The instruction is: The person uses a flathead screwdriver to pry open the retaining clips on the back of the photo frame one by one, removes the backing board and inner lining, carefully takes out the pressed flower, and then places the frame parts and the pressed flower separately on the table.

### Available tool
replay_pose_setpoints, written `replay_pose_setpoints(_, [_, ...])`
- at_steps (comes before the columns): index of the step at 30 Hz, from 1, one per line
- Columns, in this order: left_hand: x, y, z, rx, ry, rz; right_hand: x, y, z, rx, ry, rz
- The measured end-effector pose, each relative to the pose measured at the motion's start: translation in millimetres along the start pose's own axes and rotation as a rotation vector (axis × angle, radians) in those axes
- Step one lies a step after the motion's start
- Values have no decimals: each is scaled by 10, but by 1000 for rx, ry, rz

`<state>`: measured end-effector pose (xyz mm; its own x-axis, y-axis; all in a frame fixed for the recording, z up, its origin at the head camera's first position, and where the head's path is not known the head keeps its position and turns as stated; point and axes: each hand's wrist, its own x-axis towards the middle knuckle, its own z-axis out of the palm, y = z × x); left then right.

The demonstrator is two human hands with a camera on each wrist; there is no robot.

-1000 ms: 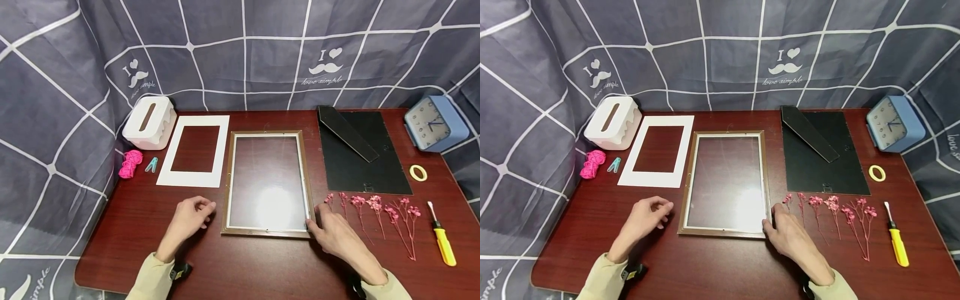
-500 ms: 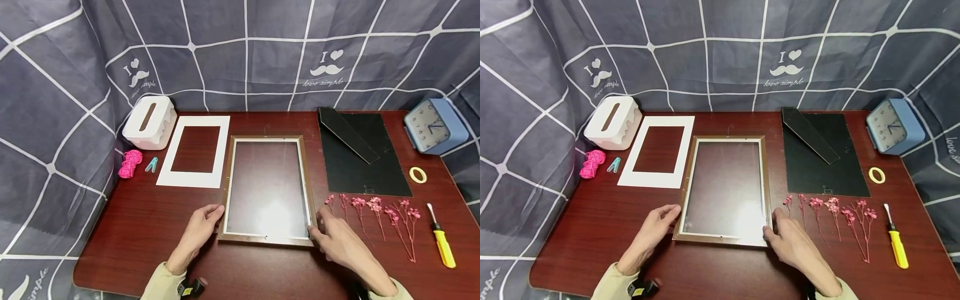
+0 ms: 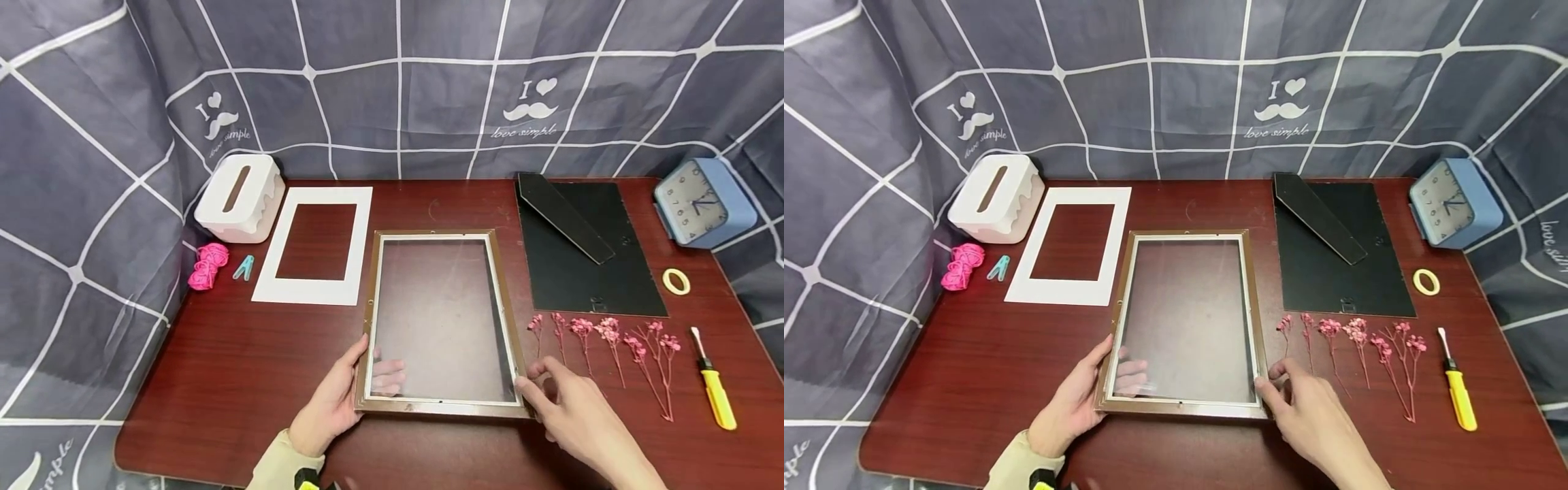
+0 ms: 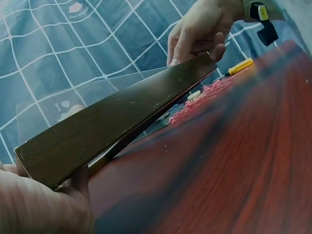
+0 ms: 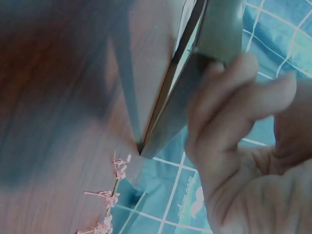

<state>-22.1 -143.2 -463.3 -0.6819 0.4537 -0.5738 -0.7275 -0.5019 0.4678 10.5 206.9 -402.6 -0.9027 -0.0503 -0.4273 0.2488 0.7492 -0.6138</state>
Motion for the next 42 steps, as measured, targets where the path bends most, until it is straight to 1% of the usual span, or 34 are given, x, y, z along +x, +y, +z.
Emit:
replay_pose_setpoints(3, [-12, 2, 9, -47, -52, 3, -65, 3, -10, -7, 74, 19])
replay_pose_setpoints(5, [-17, 4, 16, -65, -79, 2, -98, 2, -19, 6, 85, 36])
replay_pose_setpoints(10, [-21, 7, 31, -85, -99, 6, -119, -1, -42, 62, 4, 101])
replay_pose_setpoints(13, [-20, 6, 35, -91, -116, 9, -110, -5, -37, 121, -25, 98])
replay_pose_setpoints(16, [-21, 2, 39, -89, -134, 9, -98, 0, -9, 250, -42, 72])
replay_pose_setpoints(18, [-24, 1, 40, -83, -137, 9, -81, 2, 22, 381, -45, 66])
replay_pose_setpoints(21, [-31, -1, 37, -80, -142, 11, -47, -3, 78, 572, -34, 91])
replay_pose_setpoints(23, [-35, -5, 33, -77, -141, 13, -16, -20, 115, 678, -22, 116])
replay_pose_setpoints(25, [-36, -13, 29, -62, -128, 16, 7, -45, 151, 742, -7, 130])
replay_pose_setpoints(27, [-32, -25, 27, -8, -99, 21, 16, -65, 177, 780, 10, 133])
replay_pose_setpoints(30, [-13, -47, 22, 79, -22, 51, -12, -64, 185, 804, 52, 135])
replay_pose_setpoints(33, [5, -67, 6, 152, 48, 86, -87, -4, 140, 814, 81, 125])
replay_pose_setpoints(36, [-7, -77, -26, 201, 81, 106, -175, 91, 35, 796, 111, 105])
replay_pose_setpoints(38, [-26, -80, -48, 226, 83, 112, -221, 153, -78, 744, 130, 96])
replay_pose_setpoints(40, [-59, -81, -69, 250, 82, 117, -237, 197, -209, 668, 157, 79])
replay_pose_setpoints(42, [-92, -84, -84, 273, 86, 117, -223, 220, -354, 571, 192, 50])
